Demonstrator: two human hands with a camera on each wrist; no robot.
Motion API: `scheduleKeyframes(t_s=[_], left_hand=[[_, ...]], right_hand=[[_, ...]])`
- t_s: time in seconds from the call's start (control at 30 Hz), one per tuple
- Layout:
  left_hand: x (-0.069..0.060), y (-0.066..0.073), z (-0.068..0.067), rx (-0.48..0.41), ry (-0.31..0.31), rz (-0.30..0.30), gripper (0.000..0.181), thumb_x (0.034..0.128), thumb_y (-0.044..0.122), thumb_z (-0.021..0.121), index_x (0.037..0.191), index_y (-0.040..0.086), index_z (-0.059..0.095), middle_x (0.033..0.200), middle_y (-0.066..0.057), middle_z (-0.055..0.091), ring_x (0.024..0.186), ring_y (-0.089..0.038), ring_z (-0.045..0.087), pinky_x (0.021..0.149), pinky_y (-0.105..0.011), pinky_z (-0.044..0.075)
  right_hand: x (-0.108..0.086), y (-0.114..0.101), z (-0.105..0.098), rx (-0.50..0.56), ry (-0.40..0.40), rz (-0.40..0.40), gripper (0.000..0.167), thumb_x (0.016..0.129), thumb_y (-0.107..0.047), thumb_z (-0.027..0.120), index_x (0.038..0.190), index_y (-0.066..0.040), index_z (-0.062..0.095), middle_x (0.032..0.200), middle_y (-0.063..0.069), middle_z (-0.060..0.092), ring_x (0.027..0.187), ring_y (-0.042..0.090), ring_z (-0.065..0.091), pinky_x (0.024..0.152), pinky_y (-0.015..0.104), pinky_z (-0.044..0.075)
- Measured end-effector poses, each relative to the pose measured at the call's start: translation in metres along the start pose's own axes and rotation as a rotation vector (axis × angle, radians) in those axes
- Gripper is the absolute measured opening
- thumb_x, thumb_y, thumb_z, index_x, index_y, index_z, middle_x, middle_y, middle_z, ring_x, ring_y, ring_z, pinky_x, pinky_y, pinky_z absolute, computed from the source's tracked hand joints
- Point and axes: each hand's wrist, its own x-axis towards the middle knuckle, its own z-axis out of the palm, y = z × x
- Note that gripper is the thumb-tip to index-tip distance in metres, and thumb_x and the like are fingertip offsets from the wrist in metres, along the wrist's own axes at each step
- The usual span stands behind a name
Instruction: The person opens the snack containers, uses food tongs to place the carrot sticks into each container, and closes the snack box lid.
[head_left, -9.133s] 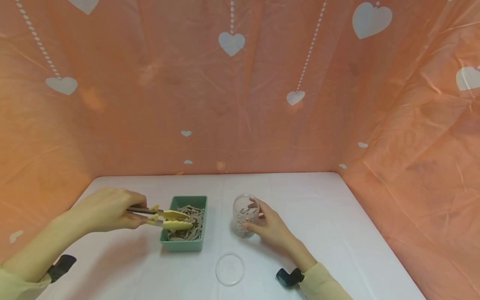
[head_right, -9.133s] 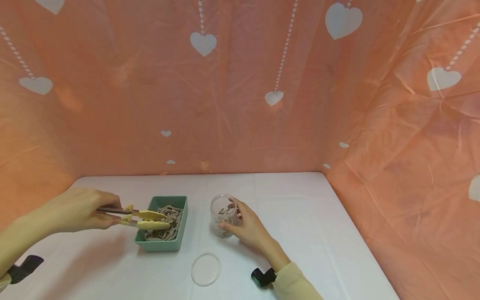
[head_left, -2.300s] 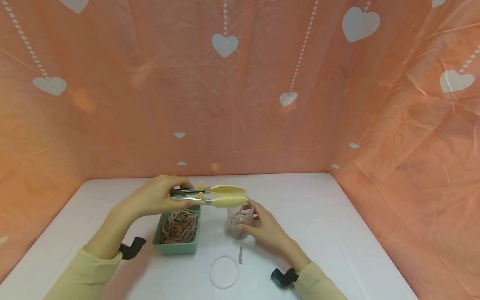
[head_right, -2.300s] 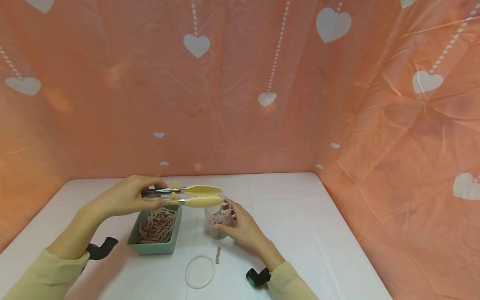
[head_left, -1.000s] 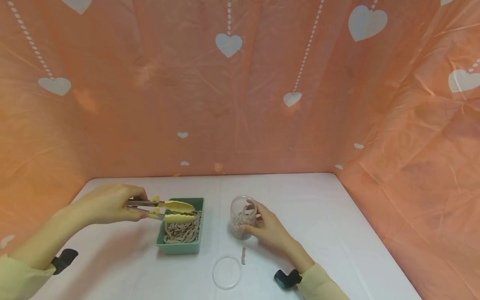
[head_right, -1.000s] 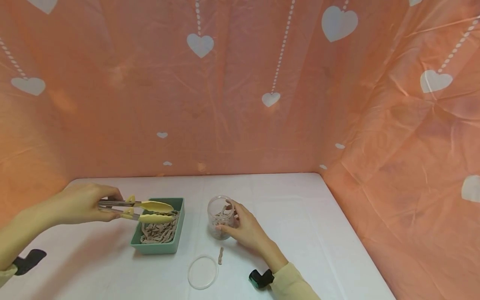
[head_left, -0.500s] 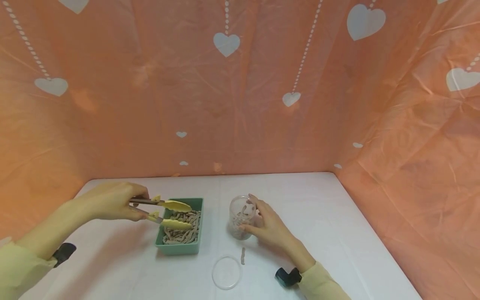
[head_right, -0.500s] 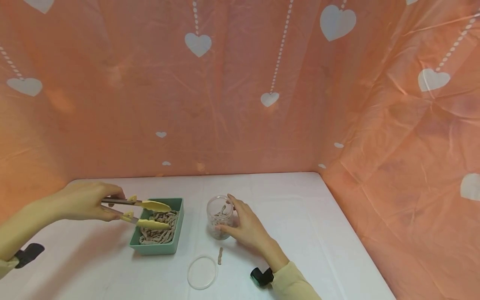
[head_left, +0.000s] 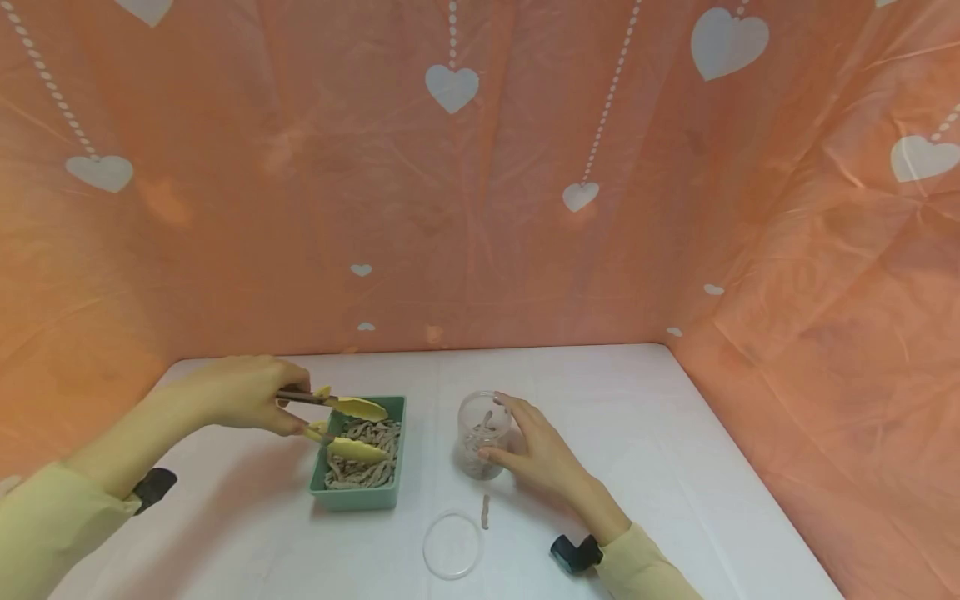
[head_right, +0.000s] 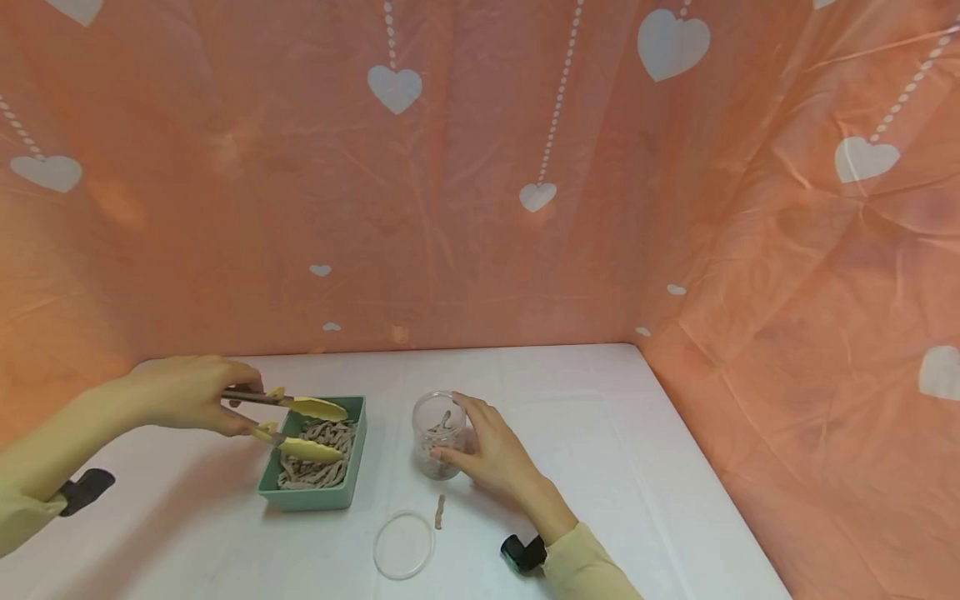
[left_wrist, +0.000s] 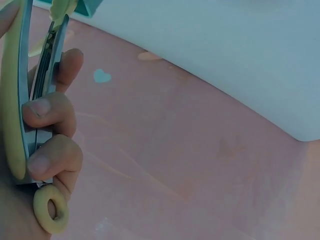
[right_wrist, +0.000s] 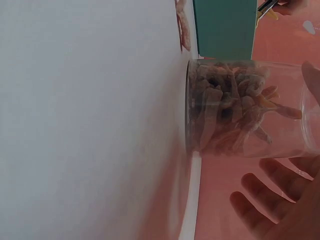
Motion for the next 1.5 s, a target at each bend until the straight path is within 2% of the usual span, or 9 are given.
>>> scheduleKeyframes(t_s=[0.13, 0.3, 0.93, 1.3, 1.5], left_hand=[[0.004, 0.006, 0.0, -0.015, -0.011, 0.041, 0.029, 0.0765, 0.041, 0.086, 0.083, 0.026, 0.063, 0.074, 0.017, 0.054, 0.065, -0.002, 0.046, 0.058, -0.027, 0.039], [0.003, 0.013, 0.002, -0.007, 0.01, 0.059, 0.027, 0.0759, 0.038, 0.087, 0.081, 0.026, 0.064, 0.073, 0.019, 0.057, 0.063, -0.001, 0.046, 0.057, -0.027, 0.04], [-0.004, 0.014, 0.004, 0.033, 0.039, 0.041, 0.026, 0.0789, 0.042, 0.085, 0.08, 0.028, 0.063, 0.069, 0.02, 0.053, 0.06, -0.002, 0.044, 0.054, -0.027, 0.037], [-0.011, 0.007, 0.008, 0.033, 0.05, 0.023, 0.026, 0.0802, 0.043, 0.084, 0.079, 0.03, 0.062, 0.069, 0.02, 0.051, 0.061, -0.001, 0.043, 0.055, -0.027, 0.036], [-0.015, 0.006, 0.005, 0.03, 0.049, 0.012, 0.025, 0.0816, 0.042, 0.083, 0.079, 0.031, 0.062, 0.069, 0.02, 0.051, 0.061, -0.001, 0.043, 0.054, -0.027, 0.036]], right_hand=[[-0.001, 0.001, -0.001, 0.014, -0.005, 0.017, 0.081, 0.089, -0.043, 0.082, 0.156, -0.017, 0.045, 0.155, 0.009, 0.05, 0.141, 0.033, 0.048, 0.112, 0.06, 0.039], [-0.002, 0.001, -0.003, 0.027, -0.002, 0.031, 0.081, 0.089, -0.046, 0.082, 0.156, -0.018, 0.045, 0.154, 0.007, 0.051, 0.14, 0.033, 0.049, 0.112, 0.06, 0.039], [-0.001, 0.001, -0.002, 0.032, 0.005, 0.002, 0.079, 0.089, -0.046, 0.081, 0.155, -0.021, 0.046, 0.153, 0.004, 0.052, 0.142, 0.029, 0.048, 0.114, 0.057, 0.038], [0.001, 0.002, 0.001, 0.04, -0.004, -0.005, 0.08, 0.089, -0.046, 0.081, 0.155, -0.019, 0.046, 0.153, 0.006, 0.052, 0.143, 0.03, 0.047, 0.114, 0.058, 0.037], [0.001, 0.001, 0.001, 0.039, -0.004, -0.002, 0.08, 0.089, -0.046, 0.081, 0.155, -0.019, 0.046, 0.153, 0.006, 0.052, 0.144, 0.03, 0.046, 0.115, 0.058, 0.037]])
